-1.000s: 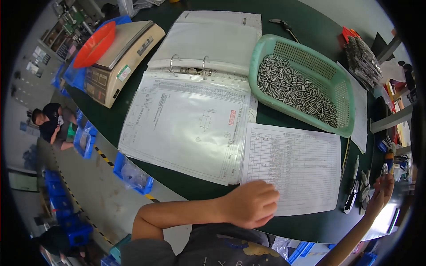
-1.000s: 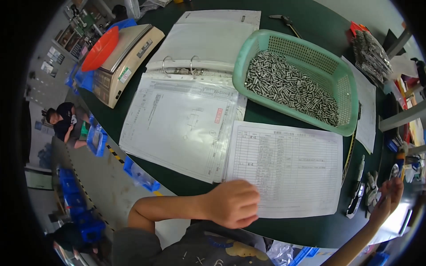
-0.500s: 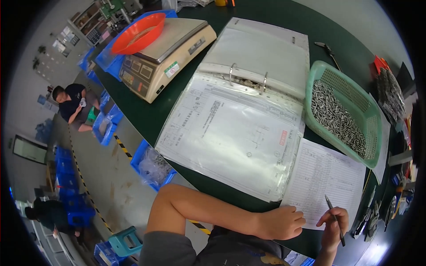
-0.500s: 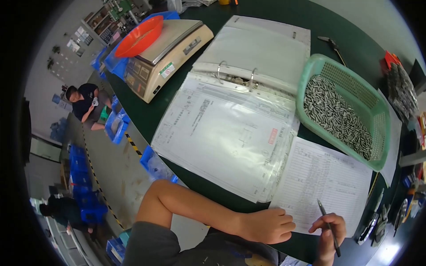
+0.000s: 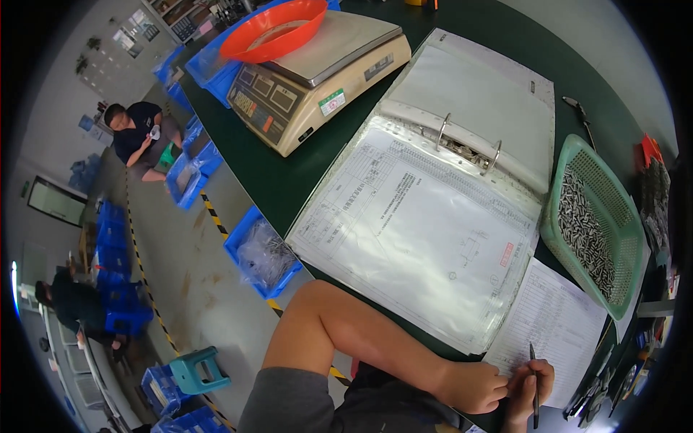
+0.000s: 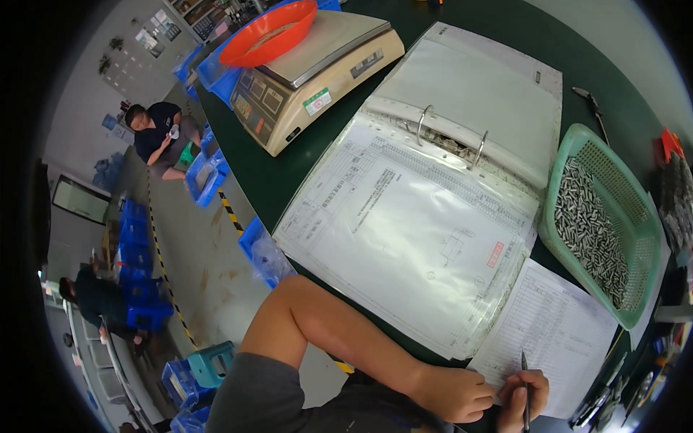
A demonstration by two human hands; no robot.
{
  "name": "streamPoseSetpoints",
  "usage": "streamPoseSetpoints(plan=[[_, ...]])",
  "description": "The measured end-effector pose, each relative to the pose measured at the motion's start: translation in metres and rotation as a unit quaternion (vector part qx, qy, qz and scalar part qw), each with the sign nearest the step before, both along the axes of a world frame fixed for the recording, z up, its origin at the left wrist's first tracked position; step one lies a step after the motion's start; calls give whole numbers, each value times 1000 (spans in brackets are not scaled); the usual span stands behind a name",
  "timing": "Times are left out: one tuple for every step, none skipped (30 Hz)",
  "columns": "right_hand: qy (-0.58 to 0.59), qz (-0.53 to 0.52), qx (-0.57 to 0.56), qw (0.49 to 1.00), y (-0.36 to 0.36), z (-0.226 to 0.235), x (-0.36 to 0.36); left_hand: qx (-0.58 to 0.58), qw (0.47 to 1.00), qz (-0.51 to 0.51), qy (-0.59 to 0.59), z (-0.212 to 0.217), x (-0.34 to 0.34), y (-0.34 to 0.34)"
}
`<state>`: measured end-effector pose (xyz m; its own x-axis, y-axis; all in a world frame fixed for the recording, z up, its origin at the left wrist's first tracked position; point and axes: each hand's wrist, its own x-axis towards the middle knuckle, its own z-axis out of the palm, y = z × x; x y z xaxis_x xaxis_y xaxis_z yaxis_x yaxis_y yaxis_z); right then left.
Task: Measure small metal cylinders using a digital micrometer and record the dimensions in an inspection logbook.
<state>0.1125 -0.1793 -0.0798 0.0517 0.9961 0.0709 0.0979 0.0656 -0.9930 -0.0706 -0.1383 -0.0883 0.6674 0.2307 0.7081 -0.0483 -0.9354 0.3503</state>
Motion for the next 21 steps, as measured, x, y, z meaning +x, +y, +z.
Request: streamPoseSetpoints(plan=[[-29, -16, 0, 999, 2, 4, -2, -3, 1000, 3, 2, 0, -2, 2], [6, -62, -26, 998, 4, 9, -5, -3, 1000, -4, 7, 0, -3, 2], [17, -113, -20, 993, 6, 14, -11, -2, 1000, -12, 12, 0, -5, 2], [22, -169, -14, 985, 11, 23, -20, -6, 1000, -16, 9, 0, -4, 3], [17, -175, -17, 984, 12, 22, -14, 7, 1000, -7, 14, -1, -3, 2], [5, -161, -10, 987, 12, 17, -4, 20, 1000, 0, 16, -2, -2, 0], [-16, -158, -3, 987, 7, 19, 5, 14, 1000, -21, -1, -1, 0, 2], [-42, -159, -8, 986, 7, 27, -1, 1, 1000, -27, 3, 2, -2, 4], [-56, -113, -17, 992, 3, 21, 12, -11, 999, -36, 4, 4, -5, 5], [9, -132, -19, 991, 2, 20, 5, -22, 999, -44, 22, 4, -9, 5], [9, -127, -28, 991, 2, 19, -1, -21, 999, -41, 29, 8, -12, 9], [-15, -121, -58, 991, 4, 26, -11, -21, 997, -34, 59, 12, -18, 10], [-25, -76, -75, 994, 14, 35, -23, 8, 998, -17, 62, 8, -20, 12], [21, -60, -112, 992, 17, 36, -25, 19, 998, -28, 52, 2, -17, 15], [-13, -37, -108, 993, 18, 39, -21, 31, 998, -28, 51, 4, -16, 15], [-68, -1, -110, 992, 20, 43, -19, 41, 997, -32, 61, 7, -18, 14], [-47, 9, -81, 996, 17, 37, -15, 43, 997, -41, 56, 6, -17, 15], [-33, 33, -72, 996, 17, 38, -10, 45, 996, -47, 53, 6, -14, 16], [-64, -3, -85, 994, 14, 40, -16, 41, 996, -46, 61, 6, -15, 14], [-93, -37, -97, 990, 14, 41, -23, 36, 996, -48, 58, 6, -16, 13], [-95, -37, -102, 990, 13, 38, -24, 28, 995, -52, 81, 5, -17, 12]])
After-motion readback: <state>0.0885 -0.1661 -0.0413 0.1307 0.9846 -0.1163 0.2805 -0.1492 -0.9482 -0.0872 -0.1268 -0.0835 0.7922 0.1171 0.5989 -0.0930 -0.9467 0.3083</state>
